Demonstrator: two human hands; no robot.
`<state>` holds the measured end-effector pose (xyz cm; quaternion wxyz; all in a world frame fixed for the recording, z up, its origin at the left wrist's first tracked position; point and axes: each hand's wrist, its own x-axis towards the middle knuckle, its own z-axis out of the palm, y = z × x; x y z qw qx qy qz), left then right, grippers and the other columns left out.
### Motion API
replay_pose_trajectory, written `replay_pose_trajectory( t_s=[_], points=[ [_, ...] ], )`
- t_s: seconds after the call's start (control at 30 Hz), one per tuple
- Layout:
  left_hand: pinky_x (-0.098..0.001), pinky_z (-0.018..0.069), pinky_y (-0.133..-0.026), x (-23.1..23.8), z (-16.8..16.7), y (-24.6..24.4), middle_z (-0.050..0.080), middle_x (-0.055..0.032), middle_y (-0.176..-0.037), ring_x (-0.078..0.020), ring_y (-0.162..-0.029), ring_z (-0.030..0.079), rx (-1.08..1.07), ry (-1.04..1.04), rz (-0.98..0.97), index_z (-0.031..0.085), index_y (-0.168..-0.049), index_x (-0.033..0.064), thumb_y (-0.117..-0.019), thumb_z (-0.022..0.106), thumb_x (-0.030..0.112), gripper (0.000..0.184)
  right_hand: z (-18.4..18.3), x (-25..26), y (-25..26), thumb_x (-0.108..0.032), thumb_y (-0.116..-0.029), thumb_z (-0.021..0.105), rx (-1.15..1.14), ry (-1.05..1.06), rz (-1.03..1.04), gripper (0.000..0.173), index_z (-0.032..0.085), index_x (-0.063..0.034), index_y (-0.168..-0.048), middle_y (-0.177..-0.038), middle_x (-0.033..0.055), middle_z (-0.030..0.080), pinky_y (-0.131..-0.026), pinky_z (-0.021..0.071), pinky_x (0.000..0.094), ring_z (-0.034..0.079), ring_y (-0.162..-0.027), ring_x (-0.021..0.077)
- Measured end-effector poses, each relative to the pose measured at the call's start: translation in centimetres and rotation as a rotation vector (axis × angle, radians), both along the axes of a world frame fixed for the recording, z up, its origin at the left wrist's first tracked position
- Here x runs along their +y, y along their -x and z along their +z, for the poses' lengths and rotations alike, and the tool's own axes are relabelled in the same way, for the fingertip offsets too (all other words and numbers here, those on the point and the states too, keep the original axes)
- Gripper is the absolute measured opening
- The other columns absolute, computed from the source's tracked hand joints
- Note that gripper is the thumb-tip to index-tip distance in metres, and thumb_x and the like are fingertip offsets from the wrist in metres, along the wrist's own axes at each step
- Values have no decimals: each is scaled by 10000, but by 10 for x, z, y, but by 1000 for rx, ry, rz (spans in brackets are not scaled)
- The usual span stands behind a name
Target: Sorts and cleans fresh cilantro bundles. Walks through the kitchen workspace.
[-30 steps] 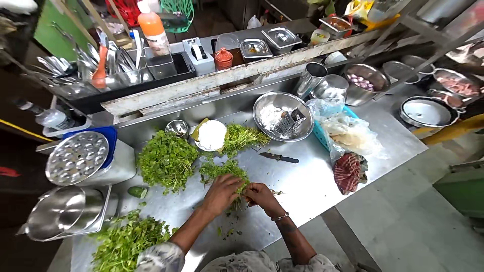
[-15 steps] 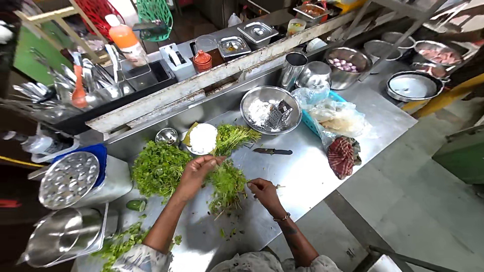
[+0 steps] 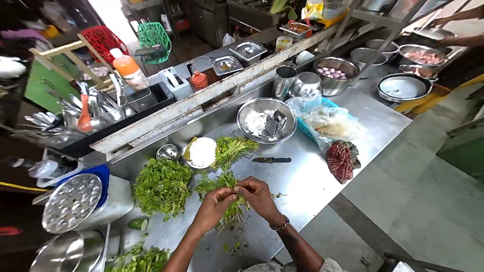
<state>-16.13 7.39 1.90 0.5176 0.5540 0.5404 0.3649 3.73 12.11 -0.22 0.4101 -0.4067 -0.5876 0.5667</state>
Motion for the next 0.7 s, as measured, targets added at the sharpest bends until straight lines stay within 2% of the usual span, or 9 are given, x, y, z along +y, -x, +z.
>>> replay_pose_trajectory(
  t_s=[0.07,0.17,0.23,0.3,0.37,0.47,0.57,0.63,0.7],
  points=[
    [-329,611,-913,0,-3,-3,767,4,-1030,-126,-960,731,53,16,-30,750,-1147,105,-989,689,292,253,-2,-2,-7,-248,-954,744,5,46,7,180,788,-85,-1015,-955,53,722,-679,608,306,684,-761,159],
    [-329,611,-905,2,-7,-5,776,15,-1012,-116,-950,737,66,42,-37,761,-1139,125,-1026,633,301,245,-3,-5,-16,-264,-962,731,-24,65,2,186,782,-96,-1020,-969,40,723,-689,609,309,688,-778,157],
    [-333,595,-939,4,-7,-7,774,17,-1063,-116,-1001,727,52,45,-27,768,-1150,133,-1044,600,290,254,-3,-6,-22,-235,-967,712,-11,74,-40,167,754,-77,-1000,-914,56,727,-680,606,324,692,-755,176],
    [-366,586,-989,6,-5,-9,771,-16,-1101,-153,-1055,723,6,22,22,768,-1143,99,-1052,577,232,250,2,-7,-32,-201,-978,684,16,80,-80,153,728,-56,-996,-859,82,726,-662,602,335,692,-722,199],
    [-389,580,-986,9,1,-9,772,-13,-1107,-167,-1067,719,18,-16,92,771,-1141,108,-1057,562,229,256,11,-7,-49,-171,-987,664,28,66,-111,136,708,-42,-995,-853,99,727,-647,606,348,693,-701,217],
    [-419,589,-973,15,19,-19,766,-56,-1132,-215,-1065,727,-25,-121,187,738,-1189,70,-1072,520,179,270,25,-11,-86,-138,-988,659,27,33,-144,114,691,-30,-1004,-889,123,733,-637,625,375,705,-693,247],
    [-422,609,-935,33,43,-38,761,-104,-1112,-254,-1028,736,-126,-258,247,698,-1241,30,-1085,489,151,287,34,-22,-110,-108,-991,659,101,34,-181,117,674,-12,-1057,-964,159,729,-675,647,413,721,-741,282],
    [-436,627,-891,53,53,-58,760,-121,-1095,-269,-990,745,-192,-290,209,681,-1264,30,-1090,474,155,298,38,-29,-120,-108,-1006,633,185,45,-195,126,658,-9,-1081,-992,184,717,-706,648,423,726,-761,291],
    [-428,625,-882,69,58,-82,750,-108,-1146,-249,-1007,741,-127,-198,45,638,-1343,57,-1087,499,204,327,39,-36,-128,-126,-1017,614,249,63,-209,132,655,-21,-1083,-1002,187,710,-718,643,416,722,-759,274]
  ],
)
